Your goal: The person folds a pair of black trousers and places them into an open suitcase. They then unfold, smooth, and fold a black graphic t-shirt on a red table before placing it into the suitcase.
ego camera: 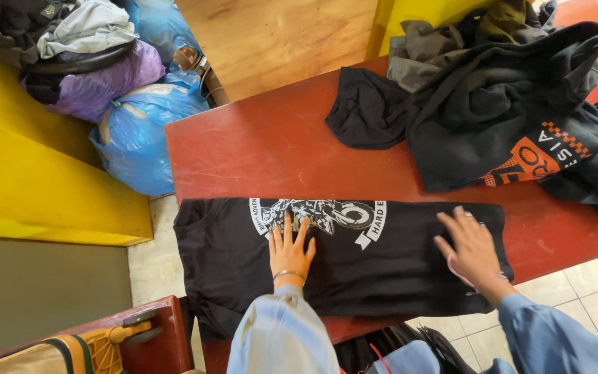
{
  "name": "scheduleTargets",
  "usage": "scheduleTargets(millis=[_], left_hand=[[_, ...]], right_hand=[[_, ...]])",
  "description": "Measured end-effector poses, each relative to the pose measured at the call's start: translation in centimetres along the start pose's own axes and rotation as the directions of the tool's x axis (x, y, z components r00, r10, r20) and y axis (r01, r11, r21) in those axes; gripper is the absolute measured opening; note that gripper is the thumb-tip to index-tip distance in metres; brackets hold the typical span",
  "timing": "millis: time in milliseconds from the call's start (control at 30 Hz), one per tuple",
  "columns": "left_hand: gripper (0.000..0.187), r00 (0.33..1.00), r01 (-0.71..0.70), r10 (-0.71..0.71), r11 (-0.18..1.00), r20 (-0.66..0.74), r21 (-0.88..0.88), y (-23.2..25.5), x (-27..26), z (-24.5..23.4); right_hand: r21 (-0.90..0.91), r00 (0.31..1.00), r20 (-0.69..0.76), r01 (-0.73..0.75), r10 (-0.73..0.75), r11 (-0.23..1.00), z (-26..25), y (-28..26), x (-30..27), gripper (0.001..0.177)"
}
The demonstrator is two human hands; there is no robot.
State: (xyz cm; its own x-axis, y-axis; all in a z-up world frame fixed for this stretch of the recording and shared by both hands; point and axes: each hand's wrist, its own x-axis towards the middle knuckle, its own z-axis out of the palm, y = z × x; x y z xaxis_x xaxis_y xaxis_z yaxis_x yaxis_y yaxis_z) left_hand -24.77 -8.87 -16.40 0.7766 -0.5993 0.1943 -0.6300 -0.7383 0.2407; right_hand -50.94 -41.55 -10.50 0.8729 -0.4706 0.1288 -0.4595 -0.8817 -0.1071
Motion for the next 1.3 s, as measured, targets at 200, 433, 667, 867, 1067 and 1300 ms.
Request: scheduleTargets(millis=[200,433,667,867,1067,1300], left_hand=[[0.063,0.95,0.177,-0.208,0.973,0.233,0.147,-1.6,2.0,-2.2],[0.064,0.89,0.224,-0.319,0.928,0.326,0.297,-2.8,3.4,-3.3],[0.069,0.985,-0.16,0.163,0.986,0.049,-0.053,5.6,-0.8,-0.9],[0.064,0.939,0.032,-0.04,0.999,0.341,0.03,-0.4,-0.9,-2.6],[0.068,0.961,0.13,-0.187,0.955,0.202,0.267,-5.9,-5.0,-5.2],[0.067,0.952,0.303,-0.306,0.927,-0.022,0.221,-4.8,-9.3,-3.0]], right_hand=[[-0.07,0.975,0.161,-0.147,0.156,0.987,3.4,2.3,-0.1,0.081],[-0.136,0.96,0.109,-0.241,0.257,0.961,3.5,4.1,1.2,0.077],[-0.04,0.999,0.029,0.028,-0.027,0.999,3.1,-3.1,-2.0,0.07],[-0.063,0.996,0.081,0.055,-0.05,0.996,3.9,1.2,-0.7,0.07],[-0.106,0.971,0.226,-0.054,0.077,0.993,4.6,5.9,1.5,0.074],[-0.028,0.986,0.083,-0.143,0.145,0.989,5.5,1.9,-2.2,0.067]])
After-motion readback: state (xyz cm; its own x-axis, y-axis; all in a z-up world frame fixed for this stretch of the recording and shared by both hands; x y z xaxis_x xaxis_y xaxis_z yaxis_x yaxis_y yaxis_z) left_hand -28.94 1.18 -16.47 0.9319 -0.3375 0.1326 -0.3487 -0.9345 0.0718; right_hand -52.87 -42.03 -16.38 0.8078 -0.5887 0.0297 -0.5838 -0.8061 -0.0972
